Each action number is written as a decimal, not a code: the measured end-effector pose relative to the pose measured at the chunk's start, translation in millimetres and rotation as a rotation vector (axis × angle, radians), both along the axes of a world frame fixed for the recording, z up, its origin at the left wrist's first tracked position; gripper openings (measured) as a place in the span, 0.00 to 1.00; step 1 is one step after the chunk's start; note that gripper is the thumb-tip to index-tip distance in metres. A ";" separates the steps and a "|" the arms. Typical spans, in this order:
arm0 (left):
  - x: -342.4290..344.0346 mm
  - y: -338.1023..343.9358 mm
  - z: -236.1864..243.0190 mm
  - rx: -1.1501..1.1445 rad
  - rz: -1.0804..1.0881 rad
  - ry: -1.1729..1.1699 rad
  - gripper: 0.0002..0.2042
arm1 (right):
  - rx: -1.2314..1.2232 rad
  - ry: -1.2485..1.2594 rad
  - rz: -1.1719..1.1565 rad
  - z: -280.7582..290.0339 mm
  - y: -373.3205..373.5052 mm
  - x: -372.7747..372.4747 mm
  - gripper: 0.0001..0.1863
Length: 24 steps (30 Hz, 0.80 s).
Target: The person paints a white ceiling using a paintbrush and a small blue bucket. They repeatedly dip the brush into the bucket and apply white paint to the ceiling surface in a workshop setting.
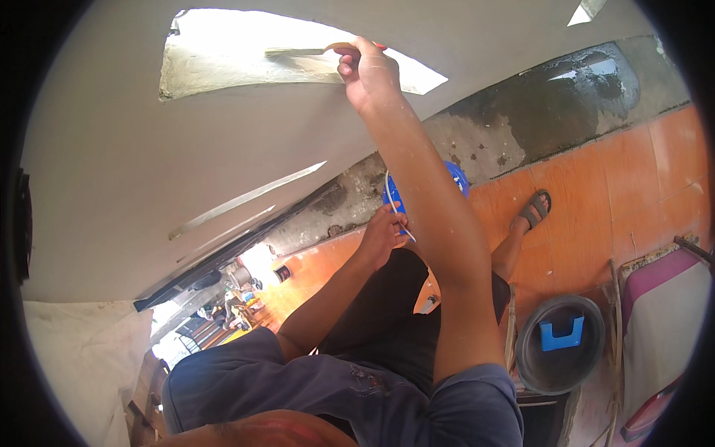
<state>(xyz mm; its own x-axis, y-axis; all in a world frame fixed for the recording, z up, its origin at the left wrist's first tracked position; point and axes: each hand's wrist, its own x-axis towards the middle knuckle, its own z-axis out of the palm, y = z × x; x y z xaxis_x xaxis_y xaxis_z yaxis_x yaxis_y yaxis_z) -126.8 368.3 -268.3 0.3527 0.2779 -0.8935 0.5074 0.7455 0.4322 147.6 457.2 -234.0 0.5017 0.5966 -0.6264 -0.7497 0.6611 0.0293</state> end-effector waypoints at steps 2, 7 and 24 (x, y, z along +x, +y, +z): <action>1.0 -2.7 -1.4 0.005 0.000 0.014 0.24 | 0.143 -0.120 -0.011 11.2 1.9 2.5 0.05; 0.6 -9.2 -3.2 0.016 0.020 -0.025 0.23 | 0.162 -0.327 0.022 63.4 26.7 15.5 0.06; 15.2 -11.7 7.1 0.063 -0.016 -0.020 0.28 | 0.123 -0.227 0.006 65.0 7.6 -2.3 0.05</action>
